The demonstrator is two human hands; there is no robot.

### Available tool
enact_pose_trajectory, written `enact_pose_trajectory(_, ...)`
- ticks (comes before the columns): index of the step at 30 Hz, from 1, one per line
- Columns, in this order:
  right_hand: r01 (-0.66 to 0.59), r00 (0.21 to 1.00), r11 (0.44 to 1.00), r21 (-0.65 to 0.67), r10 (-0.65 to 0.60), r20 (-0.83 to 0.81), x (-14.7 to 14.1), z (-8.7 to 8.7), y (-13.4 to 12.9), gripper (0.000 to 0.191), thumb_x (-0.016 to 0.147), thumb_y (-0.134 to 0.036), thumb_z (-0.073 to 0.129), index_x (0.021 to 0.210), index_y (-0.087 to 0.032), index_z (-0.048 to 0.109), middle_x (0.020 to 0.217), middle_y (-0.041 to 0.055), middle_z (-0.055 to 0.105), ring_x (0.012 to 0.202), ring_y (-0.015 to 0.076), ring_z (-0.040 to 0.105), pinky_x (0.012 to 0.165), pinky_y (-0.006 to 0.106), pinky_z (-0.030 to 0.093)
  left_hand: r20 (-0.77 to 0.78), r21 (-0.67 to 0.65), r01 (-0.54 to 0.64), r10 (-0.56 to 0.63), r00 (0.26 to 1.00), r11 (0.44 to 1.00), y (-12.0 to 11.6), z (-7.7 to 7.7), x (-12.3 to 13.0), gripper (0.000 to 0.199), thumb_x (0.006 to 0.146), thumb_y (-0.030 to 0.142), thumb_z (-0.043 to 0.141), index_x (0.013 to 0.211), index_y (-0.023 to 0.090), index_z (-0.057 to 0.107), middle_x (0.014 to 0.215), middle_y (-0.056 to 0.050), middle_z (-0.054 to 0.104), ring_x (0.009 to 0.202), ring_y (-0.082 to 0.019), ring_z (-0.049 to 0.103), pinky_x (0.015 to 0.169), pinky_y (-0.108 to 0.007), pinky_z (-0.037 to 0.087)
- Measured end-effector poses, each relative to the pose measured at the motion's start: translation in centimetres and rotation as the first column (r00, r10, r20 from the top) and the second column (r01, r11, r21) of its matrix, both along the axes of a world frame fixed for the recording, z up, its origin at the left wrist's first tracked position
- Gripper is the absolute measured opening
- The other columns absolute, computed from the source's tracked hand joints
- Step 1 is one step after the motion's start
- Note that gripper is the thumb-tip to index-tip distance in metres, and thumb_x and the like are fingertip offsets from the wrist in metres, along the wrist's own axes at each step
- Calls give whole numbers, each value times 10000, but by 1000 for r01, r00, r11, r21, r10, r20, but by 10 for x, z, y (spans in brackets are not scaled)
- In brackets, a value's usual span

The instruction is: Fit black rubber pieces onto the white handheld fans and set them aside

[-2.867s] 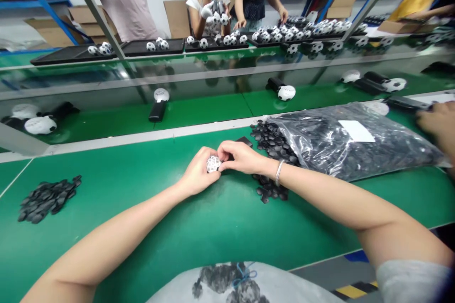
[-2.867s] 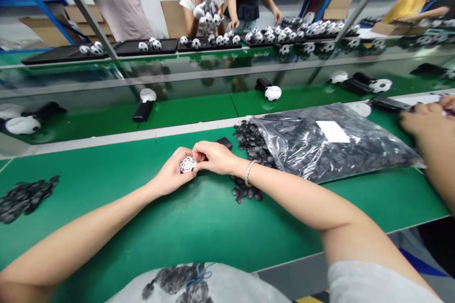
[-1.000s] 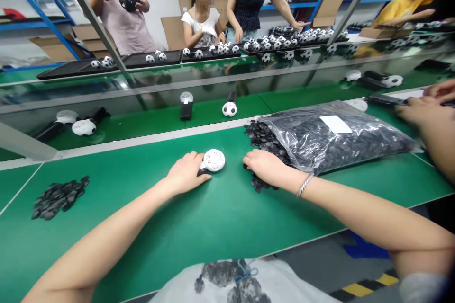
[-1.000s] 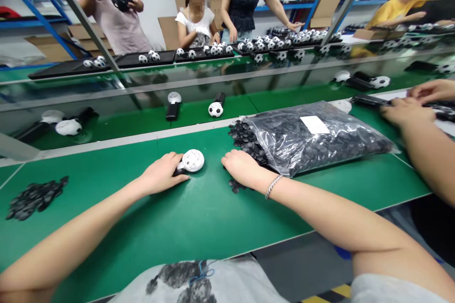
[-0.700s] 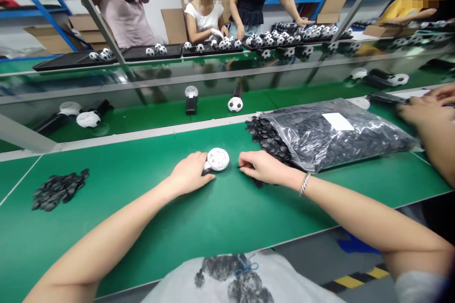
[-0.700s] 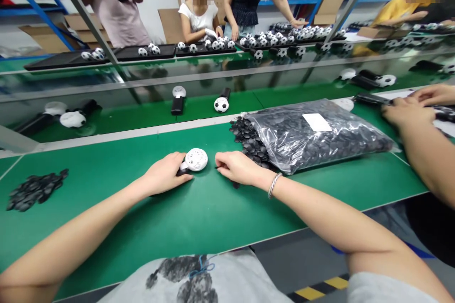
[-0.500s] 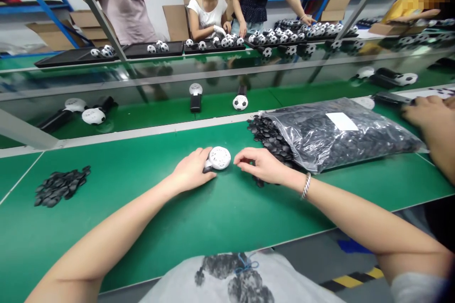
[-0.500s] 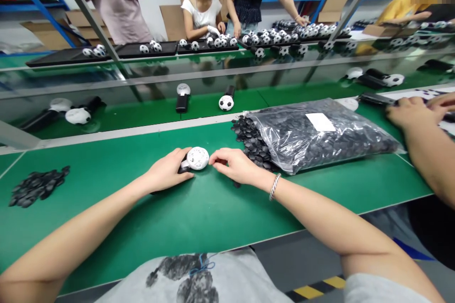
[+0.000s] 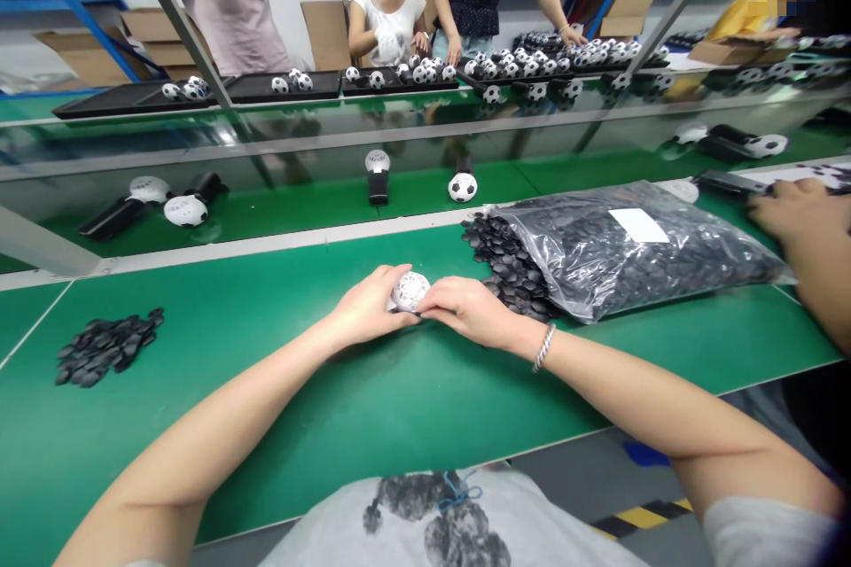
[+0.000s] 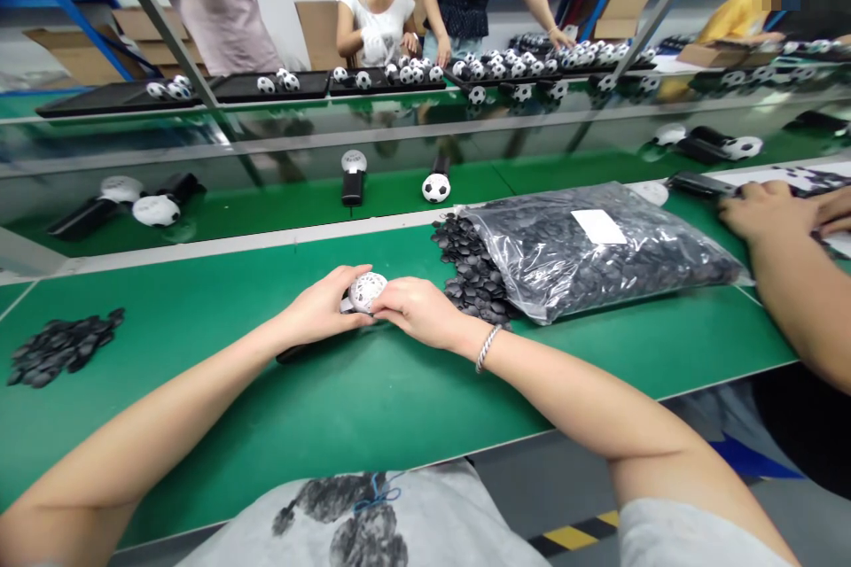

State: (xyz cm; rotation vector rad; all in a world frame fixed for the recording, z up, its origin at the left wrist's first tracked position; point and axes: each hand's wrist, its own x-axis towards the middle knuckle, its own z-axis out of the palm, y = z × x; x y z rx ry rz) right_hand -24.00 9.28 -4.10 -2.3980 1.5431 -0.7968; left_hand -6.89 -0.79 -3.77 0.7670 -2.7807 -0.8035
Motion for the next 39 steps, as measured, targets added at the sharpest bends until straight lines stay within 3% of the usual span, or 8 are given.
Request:
enact_pose_trajectory(4, -16, 1000, 999, -51, 15, -23, 3, -1, -4, 143, 840, -222, 491, 861, -187, 629, 863, 38, 621, 812, 138, 543, 724, 256, 400, -3, -9, -22, 22, 1000, 1000, 0, -1, -1, 710, 673, 496, 594, 1280, 208, 362, 1222, -78, 470, 1073, -252, 491, 868, -356, 426)
enact_pose_trajectory(11, 127, 983, 987, 94, -138, 123, 3, -3, -1, 73, 804, -201, 534, 791, -155, 590, 763, 21, 589, 713, 113, 520, 667, 226, 401, -9, -24, -52, 52, 999, 998, 1, -3, 0, 645, 711, 471, 567, 1274, 223, 372, 1218, -59, 485, 1065, -241, 499, 835, -337, 443)
enact_pose_trajectory(19, 156, 923, 970, 188, -211, 321, 8, -3, -3, 76, 776, -198, 568, 717, -150, 554, 763, 4, 491, 673, 84, 476, 646, 217, 407, -25, -8, -39, 39, 999, 999, 0, -2, 1, 627, 720, 438, 566, 1273, 209, 380, 1214, -63, 489, 1064, -240, 499, 851, -343, 438)
enact_pose_trajectory(28, 187, 812, 924, 333, -336, 477, 10, -19, -8, 223, 719, -238, 604, 856, -167, 443, 911, 4, 419, 637, 54, 493, 594, 213, 430, -24, -21, -8, 7, 1000, 1000, -1, 0, 1, 583, 750, 417, 536, 1272, 198, 395, 1230, -67, 487, 1056, -238, 505, 868, -344, 427)
enact_pose_trajectory(31, 200, 804, 923, 328, -346, 485, 12, -21, -12, 217, 726, -241, 593, 852, -165, 434, 898, 3, 440, 633, 55, 486, 593, 208, 427, -30, -45, -5, 4, 1000, 999, -3, 0, 1, 564, 751, 415, 531, 1257, 196, 412, 1237, -64, 488, 1076, -239, 495, 879, -346, 422)
enact_pose_trajectory(35, 198, 892, 917, 347, -315, 324, -10, -9, -20, 146, 786, -281, 540, 834, -153, 489, 799, 3, 532, 678, 90, 501, 617, 210, 413, -18, -34, -12, 11, 1000, 999, -5, -1, 0, 572, 740, 431, 535, 1256, 221, 403, 1254, -44, 477, 1089, -232, 492, 872, -337, 433)
enact_pose_trajectory(37, 322, 936, 907, 272, -348, 52, -33, -1, -24, 141, 835, -266, 475, 818, -149, 553, 806, 29, 575, 741, 121, 507, 670, 237, 394, -8, -35, -25, 24, 1000, 999, -6, -3, 0, 608, 715, 441, 558, 1262, 237, 390, 1260, -36, 472, 1090, -236, 494, 869, -334, 438)
enact_pose_trajectory(39, 477, 855, 869, 132, -424, -299, -54, 4, -25, 144, 825, -183, 472, 785, -134, 601, 827, 74, 596, 804, 168, 493, 692, 270, 366, 7, -39, -36, 36, 999, 999, -6, -4, 0, 641, 687, 433, 583, 1266, 246, 380, 1258, -34, 471, 1077, -240, 504, 861, -332, 443)
